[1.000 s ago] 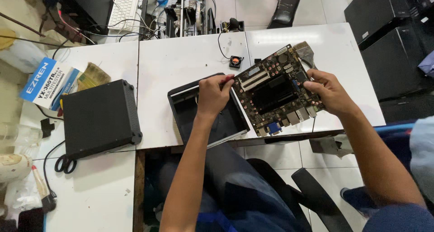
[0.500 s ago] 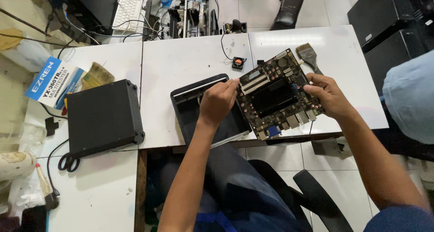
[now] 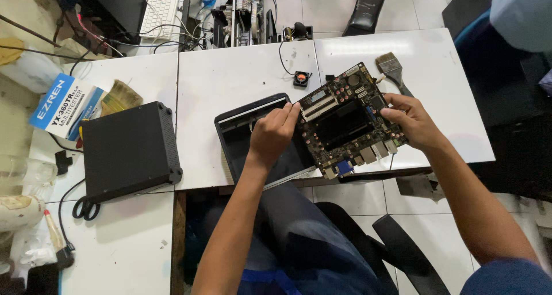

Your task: The person uses a screwdriver to remove screws from a computer case and lifts out the motherboard. They then use the screwdriver to manipulate internal components and wires within the case.

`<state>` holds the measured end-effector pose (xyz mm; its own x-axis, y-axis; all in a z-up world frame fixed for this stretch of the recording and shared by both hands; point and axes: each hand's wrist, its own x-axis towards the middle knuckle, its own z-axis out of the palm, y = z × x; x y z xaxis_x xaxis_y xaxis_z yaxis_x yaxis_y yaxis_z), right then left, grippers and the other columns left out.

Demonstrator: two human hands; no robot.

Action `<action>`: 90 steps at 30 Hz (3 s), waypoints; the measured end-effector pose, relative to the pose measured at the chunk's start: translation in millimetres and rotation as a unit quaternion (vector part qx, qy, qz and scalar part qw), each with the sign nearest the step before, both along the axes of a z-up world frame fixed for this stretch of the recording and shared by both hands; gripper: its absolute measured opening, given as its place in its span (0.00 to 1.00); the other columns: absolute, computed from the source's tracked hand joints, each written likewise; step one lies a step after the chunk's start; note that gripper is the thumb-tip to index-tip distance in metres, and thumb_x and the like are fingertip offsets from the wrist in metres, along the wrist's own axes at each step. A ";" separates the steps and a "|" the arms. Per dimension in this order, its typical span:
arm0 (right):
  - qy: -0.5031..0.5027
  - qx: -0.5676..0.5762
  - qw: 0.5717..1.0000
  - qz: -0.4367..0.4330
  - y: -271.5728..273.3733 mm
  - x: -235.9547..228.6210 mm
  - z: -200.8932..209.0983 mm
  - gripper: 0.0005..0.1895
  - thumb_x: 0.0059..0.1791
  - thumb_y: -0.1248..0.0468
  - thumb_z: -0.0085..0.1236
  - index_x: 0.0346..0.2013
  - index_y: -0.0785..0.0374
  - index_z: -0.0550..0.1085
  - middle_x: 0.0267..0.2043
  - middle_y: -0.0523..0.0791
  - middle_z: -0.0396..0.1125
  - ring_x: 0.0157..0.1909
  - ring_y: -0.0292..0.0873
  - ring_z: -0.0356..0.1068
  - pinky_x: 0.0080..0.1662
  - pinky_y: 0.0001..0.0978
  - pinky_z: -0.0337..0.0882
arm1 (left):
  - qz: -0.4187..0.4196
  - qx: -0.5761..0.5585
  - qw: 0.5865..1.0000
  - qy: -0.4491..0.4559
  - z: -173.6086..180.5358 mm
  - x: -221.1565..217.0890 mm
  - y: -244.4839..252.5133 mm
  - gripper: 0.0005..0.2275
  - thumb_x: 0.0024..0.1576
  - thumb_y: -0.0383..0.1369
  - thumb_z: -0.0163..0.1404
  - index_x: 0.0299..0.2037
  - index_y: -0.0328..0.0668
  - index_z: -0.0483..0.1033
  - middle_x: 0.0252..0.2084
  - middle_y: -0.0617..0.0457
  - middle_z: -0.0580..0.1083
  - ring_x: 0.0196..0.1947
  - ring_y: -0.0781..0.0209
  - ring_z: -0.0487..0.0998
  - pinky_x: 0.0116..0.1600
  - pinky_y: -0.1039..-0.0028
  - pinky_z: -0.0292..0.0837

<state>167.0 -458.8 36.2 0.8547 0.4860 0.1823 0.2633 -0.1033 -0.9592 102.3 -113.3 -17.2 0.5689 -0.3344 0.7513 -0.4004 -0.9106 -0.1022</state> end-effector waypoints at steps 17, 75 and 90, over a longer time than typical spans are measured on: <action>0.024 0.020 0.999 0.009 -15.1 21.3 -26.0 0.10 0.57 0.63 0.55 0.45 0.70 0.75 0.25 0.45 0.70 0.27 0.33 0.67 0.32 0.27 0.68 | -0.044 -0.105 0.991 0.074 58.0 0.2 22.0 0.12 0.58 0.24 0.57 0.52 0.37 0.84 0.35 0.45 0.82 0.34 0.51 0.86 0.38 0.70 0.82; 0.218 0.110 0.969 -0.048 44.2 -28.5 -36.1 0.09 0.54 0.62 0.56 0.40 0.66 0.72 0.19 0.42 0.61 0.16 0.30 0.59 0.20 0.20 0.60 | 0.086 0.217 0.904 0.357 -29.7 2.1 85.9 0.28 0.59 0.30 0.54 0.71 0.69 0.70 0.37 0.49 0.81 0.39 0.51 0.83 0.40 0.65 0.80; 0.268 0.130 0.953 -0.056 63.3 -38.0 -30.4 0.08 0.55 0.63 0.54 0.40 0.66 0.71 0.18 0.41 0.57 0.13 0.30 0.55 0.16 0.17 0.57 | 0.024 0.018 0.902 0.431 10.0 18.4 117.7 0.10 0.68 0.38 0.44 0.52 0.43 0.71 0.39 0.40 0.78 0.46 0.40 0.79 0.47 0.53 0.79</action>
<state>129.0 -395.5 5.8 0.9030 0.3841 -0.1924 -0.2697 0.1582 -0.9499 120.7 4.5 -7.2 0.9509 -0.3092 0.0118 -0.3053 -0.9313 0.1987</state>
